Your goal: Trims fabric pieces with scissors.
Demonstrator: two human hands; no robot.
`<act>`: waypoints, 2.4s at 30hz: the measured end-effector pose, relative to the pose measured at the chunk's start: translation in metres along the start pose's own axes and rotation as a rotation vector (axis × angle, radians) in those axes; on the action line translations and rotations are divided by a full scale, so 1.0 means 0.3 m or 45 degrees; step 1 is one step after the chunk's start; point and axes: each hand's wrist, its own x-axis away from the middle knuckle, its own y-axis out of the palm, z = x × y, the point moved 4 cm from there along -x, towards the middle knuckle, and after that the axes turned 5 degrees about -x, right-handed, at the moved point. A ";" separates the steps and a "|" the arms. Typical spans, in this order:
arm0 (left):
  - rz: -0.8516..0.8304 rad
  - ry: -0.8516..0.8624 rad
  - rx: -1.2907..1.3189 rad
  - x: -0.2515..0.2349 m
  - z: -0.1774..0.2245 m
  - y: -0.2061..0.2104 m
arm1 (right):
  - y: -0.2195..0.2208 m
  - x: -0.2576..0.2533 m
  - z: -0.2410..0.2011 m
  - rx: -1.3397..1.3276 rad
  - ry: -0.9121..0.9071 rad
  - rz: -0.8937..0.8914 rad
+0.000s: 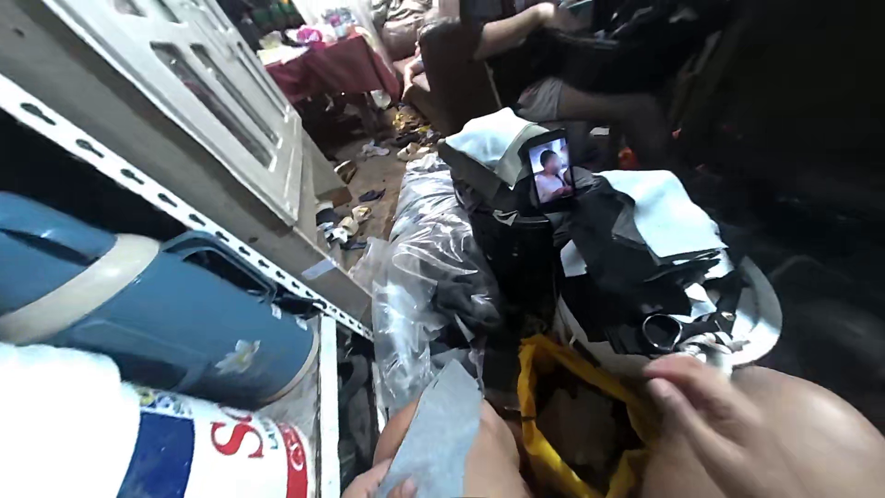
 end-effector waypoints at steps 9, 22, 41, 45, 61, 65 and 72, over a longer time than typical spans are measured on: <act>0.356 0.304 0.758 -0.083 0.313 0.147 | 0.304 -0.110 -0.192 -0.976 0.318 -0.961; 0.439 0.604 0.886 -0.193 0.628 0.134 | 0.172 -0.426 -0.457 -0.792 -0.161 -0.716; 0.619 0.675 0.987 -0.209 0.803 -0.031 | 0.282 -0.471 -0.296 -0.934 0.130 -0.819; 0.594 0.661 0.993 -0.220 0.811 -0.041 | 0.283 -0.499 -0.270 -0.823 0.087 -0.709; 0.594 0.631 1.143 -0.254 0.805 -0.111 | 0.294 -0.567 -0.274 -0.981 0.071 -0.805; 0.592 0.667 1.191 -0.257 0.806 -0.105 | 0.289 -0.583 -0.274 -0.867 0.082 -0.858; 0.684 0.737 1.092 -0.265 0.809 -0.105 | 0.298 -0.546 -0.279 -0.948 -0.006 -0.921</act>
